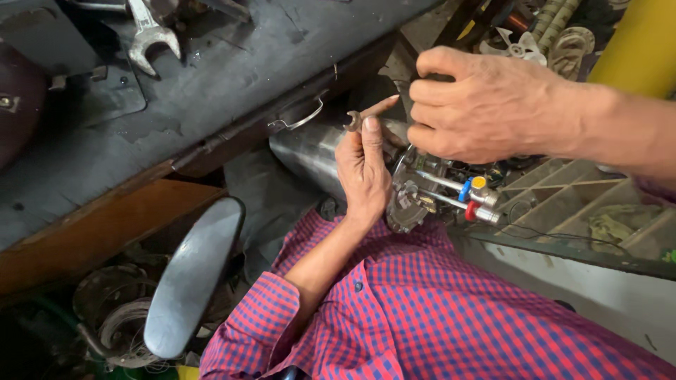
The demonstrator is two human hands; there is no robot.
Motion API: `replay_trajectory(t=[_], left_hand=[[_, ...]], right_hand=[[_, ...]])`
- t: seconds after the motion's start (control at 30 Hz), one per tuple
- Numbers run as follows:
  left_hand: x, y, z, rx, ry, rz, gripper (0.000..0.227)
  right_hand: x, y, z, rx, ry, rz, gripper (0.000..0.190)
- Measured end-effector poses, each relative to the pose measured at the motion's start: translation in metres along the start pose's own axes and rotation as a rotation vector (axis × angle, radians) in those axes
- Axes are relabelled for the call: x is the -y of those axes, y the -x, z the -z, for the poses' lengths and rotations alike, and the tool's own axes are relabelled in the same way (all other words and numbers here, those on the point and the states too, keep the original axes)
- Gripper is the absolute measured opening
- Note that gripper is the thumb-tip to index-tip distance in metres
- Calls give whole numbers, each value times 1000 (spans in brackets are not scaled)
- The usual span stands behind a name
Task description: The person uses two wrenches to tighten bolts on a circular metal flange attached to a cylindrical metal container. They rotate the device to access different bolts and continue tightening them throughout the clip.
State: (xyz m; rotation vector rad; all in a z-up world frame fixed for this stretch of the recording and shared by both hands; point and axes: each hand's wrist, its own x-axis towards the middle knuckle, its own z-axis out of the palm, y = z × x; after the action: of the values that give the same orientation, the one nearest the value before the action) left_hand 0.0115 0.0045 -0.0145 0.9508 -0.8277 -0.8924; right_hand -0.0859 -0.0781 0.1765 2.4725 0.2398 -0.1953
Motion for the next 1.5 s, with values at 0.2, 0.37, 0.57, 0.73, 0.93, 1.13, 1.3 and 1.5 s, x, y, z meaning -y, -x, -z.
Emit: replay_trajectory(t=[0.2, 0.37, 0.57, 0.73, 0.93, 1.13, 1.3, 1.5], left_hand=[[-1, 1, -2, -7, 62, -40, 39], [1, 2, -3, 30, 89, 6, 39], [7, 1, 0, 84, 140, 18, 38], [6, -1, 4, 90, 162, 21, 39], [4, -3, 3, 74, 134, 37, 41], [6, -6, 2, 64, 135, 25, 42], [6, -6, 1, 48, 151, -2, 41], [8, -4, 1, 37, 240, 45, 39]], right_hand=[[-1, 2, -13, -15, 42, 71, 15], [1, 14, -33, -20, -41, 6, 29], [14, 36, -62, -138, -242, -120, 34], [51, 46, -87, -251, -552, -577, 48], [44, 56, -86, -218, -537, -449, 41], [8, 31, -39, -146, -306, -167, 36], [0, -1, -11, -19, -55, 80, 18], [5, -11, -4, 14, -14, 108, 13]])
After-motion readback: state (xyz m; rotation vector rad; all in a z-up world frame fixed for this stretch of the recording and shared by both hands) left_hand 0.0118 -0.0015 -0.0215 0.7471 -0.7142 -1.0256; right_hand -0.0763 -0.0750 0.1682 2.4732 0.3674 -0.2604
